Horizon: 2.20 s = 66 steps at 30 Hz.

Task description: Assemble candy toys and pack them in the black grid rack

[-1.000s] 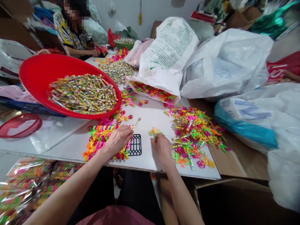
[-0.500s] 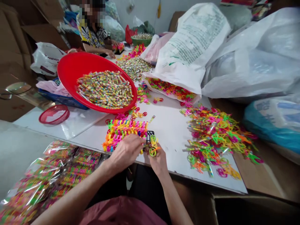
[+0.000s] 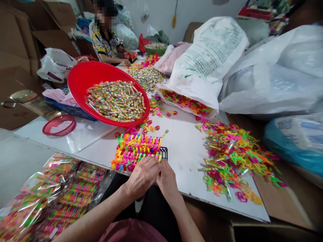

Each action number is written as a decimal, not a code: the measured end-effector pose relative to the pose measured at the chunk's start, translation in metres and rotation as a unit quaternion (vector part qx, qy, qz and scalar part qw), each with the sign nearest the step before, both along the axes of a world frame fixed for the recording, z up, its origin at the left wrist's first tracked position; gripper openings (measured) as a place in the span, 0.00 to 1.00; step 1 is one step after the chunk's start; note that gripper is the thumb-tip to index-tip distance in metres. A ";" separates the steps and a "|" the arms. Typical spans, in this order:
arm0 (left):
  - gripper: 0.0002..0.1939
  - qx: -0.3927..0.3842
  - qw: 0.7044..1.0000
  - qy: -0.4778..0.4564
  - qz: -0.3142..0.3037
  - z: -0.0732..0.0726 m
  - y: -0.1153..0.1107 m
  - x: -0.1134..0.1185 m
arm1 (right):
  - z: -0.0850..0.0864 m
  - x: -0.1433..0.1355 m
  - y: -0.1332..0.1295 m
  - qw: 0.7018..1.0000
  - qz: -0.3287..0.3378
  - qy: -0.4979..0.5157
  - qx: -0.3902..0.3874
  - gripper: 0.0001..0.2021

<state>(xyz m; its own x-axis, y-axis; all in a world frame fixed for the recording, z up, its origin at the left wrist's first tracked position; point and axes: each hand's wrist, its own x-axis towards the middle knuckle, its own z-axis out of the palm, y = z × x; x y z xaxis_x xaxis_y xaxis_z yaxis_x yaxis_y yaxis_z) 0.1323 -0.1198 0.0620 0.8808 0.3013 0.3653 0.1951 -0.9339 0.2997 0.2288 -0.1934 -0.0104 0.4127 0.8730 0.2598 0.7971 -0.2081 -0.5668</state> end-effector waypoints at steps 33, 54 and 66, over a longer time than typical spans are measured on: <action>0.08 -0.020 1.000 0.014 -0.009 0.004 0.049 0.024 | 0.031 0.080 -0.011 0.963 -0.149 -0.120 -0.190 0.07; 0.09 -0.027 0.998 -0.038 0.047 0.022 0.043 0.022 | 0.060 0.080 -0.001 0.972 -0.089 0.200 0.080 0.13; 0.09 -0.136 0.960 -0.110 0.220 0.038 0.016 0.053 | 0.070 0.052 0.004 0.983 -0.094 0.099 0.125 0.10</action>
<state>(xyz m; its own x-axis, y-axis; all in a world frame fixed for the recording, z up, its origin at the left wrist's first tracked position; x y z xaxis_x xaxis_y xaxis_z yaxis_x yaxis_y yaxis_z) 0.1853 -0.1041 0.1001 0.5581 0.7364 0.3825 0.4565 -0.6574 0.5995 0.2811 -0.1896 0.0597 0.6252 0.6947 0.3556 0.6270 -0.1757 -0.7590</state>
